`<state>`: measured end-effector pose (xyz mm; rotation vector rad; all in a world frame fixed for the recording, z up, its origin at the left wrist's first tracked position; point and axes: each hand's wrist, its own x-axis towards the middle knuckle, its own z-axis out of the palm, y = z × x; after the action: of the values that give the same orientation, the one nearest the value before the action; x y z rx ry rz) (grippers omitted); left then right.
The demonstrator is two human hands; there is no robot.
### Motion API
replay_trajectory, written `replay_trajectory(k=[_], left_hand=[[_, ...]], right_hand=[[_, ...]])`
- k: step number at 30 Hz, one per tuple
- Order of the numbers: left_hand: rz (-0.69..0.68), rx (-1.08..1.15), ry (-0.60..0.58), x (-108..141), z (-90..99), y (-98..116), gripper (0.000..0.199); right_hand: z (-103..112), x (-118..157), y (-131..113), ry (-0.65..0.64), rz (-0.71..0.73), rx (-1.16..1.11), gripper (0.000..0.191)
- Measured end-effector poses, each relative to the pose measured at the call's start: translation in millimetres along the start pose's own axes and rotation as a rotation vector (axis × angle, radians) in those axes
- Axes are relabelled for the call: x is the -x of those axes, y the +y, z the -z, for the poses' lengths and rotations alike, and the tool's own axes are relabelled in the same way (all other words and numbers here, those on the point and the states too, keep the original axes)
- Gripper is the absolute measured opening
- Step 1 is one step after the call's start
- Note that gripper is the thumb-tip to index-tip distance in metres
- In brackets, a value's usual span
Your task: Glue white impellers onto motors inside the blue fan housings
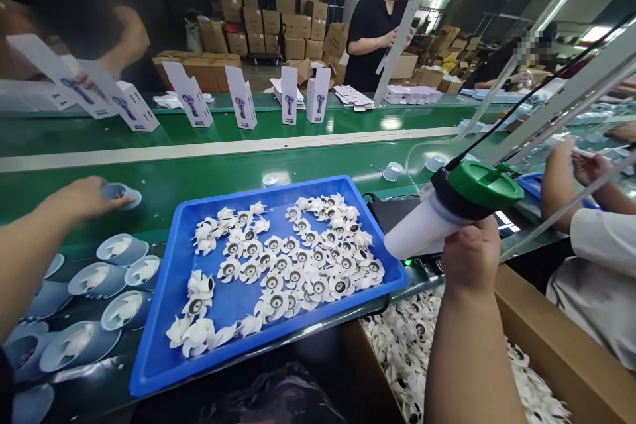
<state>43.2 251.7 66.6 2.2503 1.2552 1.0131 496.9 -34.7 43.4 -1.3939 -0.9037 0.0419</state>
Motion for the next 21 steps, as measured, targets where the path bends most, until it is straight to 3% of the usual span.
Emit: replay_trajectory(k=[2, 4, 7, 10, 11, 12, 14, 16, 19, 21], left_hand=[[0.108, -0.024, 0.115, -9, 12.0, -7, 0.039], [0.158, -0.004, 0.191, -8, 19.2, -2, 0.055], [0.142, 0.205, 0.113, 27, 15.0, 32, 0.063], [0.135, 0.506, -0.131, 91, -15.9, 87, 0.052], [0.078, 0.491, -0.292, 112, -31.0, 106, 0.049], [0.001, 0.458, -0.376, 131, -46.9, 124, 0.047], [-0.184, 0.404, -0.431, 158, -76.5, 155, 0.051], [-0.322, 0.364, -0.422, 169, -98.0, 176, 0.050], [-0.401, 0.322, -0.394, 166, -111.9, 193, 0.046], [-0.439, 0.303, -0.392, 161, -113.0, 199, 0.040]], right_hand=[[-1, 5, 2, -0.055, -0.019, -0.101, 0.065], [-1, 7, 2, -0.127, -0.062, -0.165, 0.056], [-5, 9, -13, -0.153, -0.095, -0.251, 0.037], [-18, 14, -49, -0.222, -0.157, -0.364, 0.046], [-25, 18, -63, -0.287, -0.193, -0.409, 0.053], [-32, 21, -78, -0.366, -0.231, -0.453, 0.059], [-48, 29, -103, -0.471, -0.259, -0.522, 0.064], [-60, 35, -121, -0.556, -0.248, -0.587, 0.058], [-68, 41, -133, -0.686, -0.240, -0.625, 0.051], [-66, 43, -136, -0.731, -0.255, -0.569, 0.058]])
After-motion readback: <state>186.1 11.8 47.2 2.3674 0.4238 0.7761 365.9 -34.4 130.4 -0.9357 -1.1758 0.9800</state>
